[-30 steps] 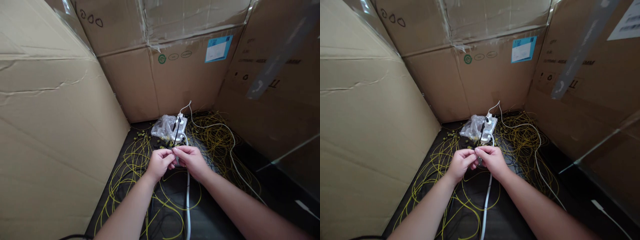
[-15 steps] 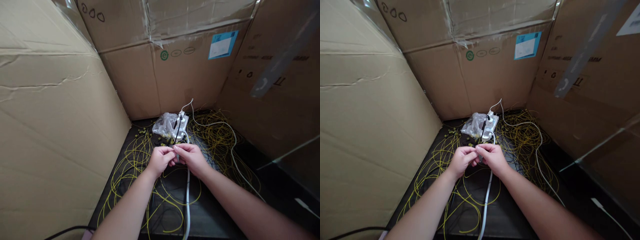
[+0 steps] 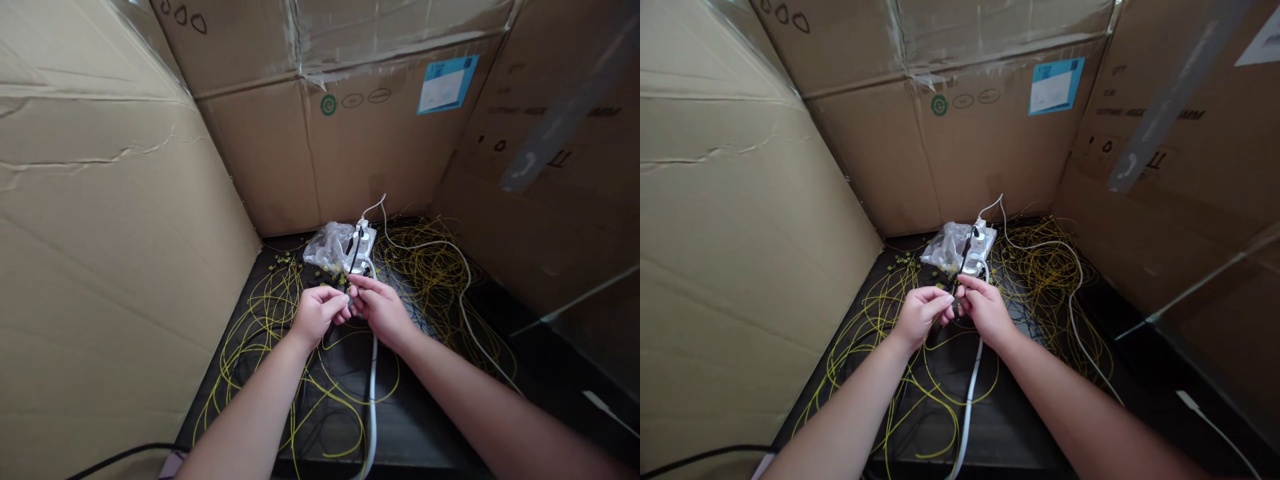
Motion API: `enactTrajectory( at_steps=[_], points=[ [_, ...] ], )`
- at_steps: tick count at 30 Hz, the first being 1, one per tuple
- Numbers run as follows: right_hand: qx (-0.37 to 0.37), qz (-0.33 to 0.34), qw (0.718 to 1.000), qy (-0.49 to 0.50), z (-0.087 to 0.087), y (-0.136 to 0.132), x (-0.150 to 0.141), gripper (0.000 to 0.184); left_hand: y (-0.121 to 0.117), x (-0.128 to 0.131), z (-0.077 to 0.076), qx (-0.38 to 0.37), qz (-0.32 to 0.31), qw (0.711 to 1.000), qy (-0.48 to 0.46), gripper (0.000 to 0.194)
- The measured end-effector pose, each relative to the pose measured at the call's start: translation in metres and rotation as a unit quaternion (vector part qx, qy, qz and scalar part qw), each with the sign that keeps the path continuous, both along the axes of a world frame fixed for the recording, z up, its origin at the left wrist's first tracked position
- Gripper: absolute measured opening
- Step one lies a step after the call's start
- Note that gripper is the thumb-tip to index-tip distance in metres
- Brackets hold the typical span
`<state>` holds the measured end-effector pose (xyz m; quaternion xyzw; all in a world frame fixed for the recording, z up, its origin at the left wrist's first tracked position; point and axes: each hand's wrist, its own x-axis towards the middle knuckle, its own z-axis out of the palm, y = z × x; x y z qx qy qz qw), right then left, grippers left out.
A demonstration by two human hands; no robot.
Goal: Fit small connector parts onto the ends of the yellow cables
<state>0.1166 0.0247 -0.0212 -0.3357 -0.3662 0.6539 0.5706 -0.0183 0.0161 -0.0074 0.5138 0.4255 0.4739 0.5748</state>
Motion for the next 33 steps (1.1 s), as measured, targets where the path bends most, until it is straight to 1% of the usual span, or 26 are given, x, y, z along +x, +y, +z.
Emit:
enactTrajectory(
  at_steps=[3, 6, 9, 13, 16, 21, 26, 29, 33],
  points=[
    [0.02, -0.003, 0.999, -0.032, 0.0007, -0.0008, 0.0005, 0.035, -0.0001, -0.0009, -0.0003, 0.005, -0.001, 1.0, -0.01, 0.018],
    [0.015, 0.0, 0.999, -0.052, 0.0029, -0.0027, 0.001, 0.037, -0.0006, -0.0017, 0.0013, 0.0, -0.007, 1.0, -0.031, 0.018],
    [0.01, 0.006, 0.999, -0.03, 0.003, -0.0035, 0.0, 0.04, -0.0007, -0.0023, 0.0037, -0.013, -0.013, 0.998, -0.053, 0.017],
    [0.007, -0.01, 1.0, -0.003, 0.0005, -0.002, -0.0019, 0.043, -0.0002, -0.0036, 0.0052, -0.032, -0.007, 0.995, -0.091, 0.015],
    [-0.003, -0.01, 1.0, 0.009, -0.0012, -0.0006, -0.0018, 0.038, 0.0001, -0.0042, 0.0054, -0.036, -0.012, 0.994, -0.104, 0.014],
    [0.0, 0.021, 0.998, 0.057, 0.0003, -0.0018, 0.0001, 0.029, -0.0004, -0.0035, 0.0059, -0.036, -0.03, 0.993, -0.107, 0.014],
    [-0.001, 0.049, 0.994, 0.1, 0.0051, -0.0045, 0.001, 0.023, -0.0009, -0.002, 0.0047, -0.06, -0.049, 0.992, -0.104, 0.016],
    [0.0, 0.066, 0.991, 0.113, 0.0069, -0.0046, 0.0011, 0.021, -0.001, -0.0015, 0.0038, -0.079, -0.056, 0.99, -0.106, 0.013],
    [0.004, 0.07, 0.991, 0.117, 0.0083, -0.0047, 0.0005, 0.019, -0.0008, -0.0014, 0.0031, -0.096, -0.058, 0.988, -0.109, 0.01]
  ],
)
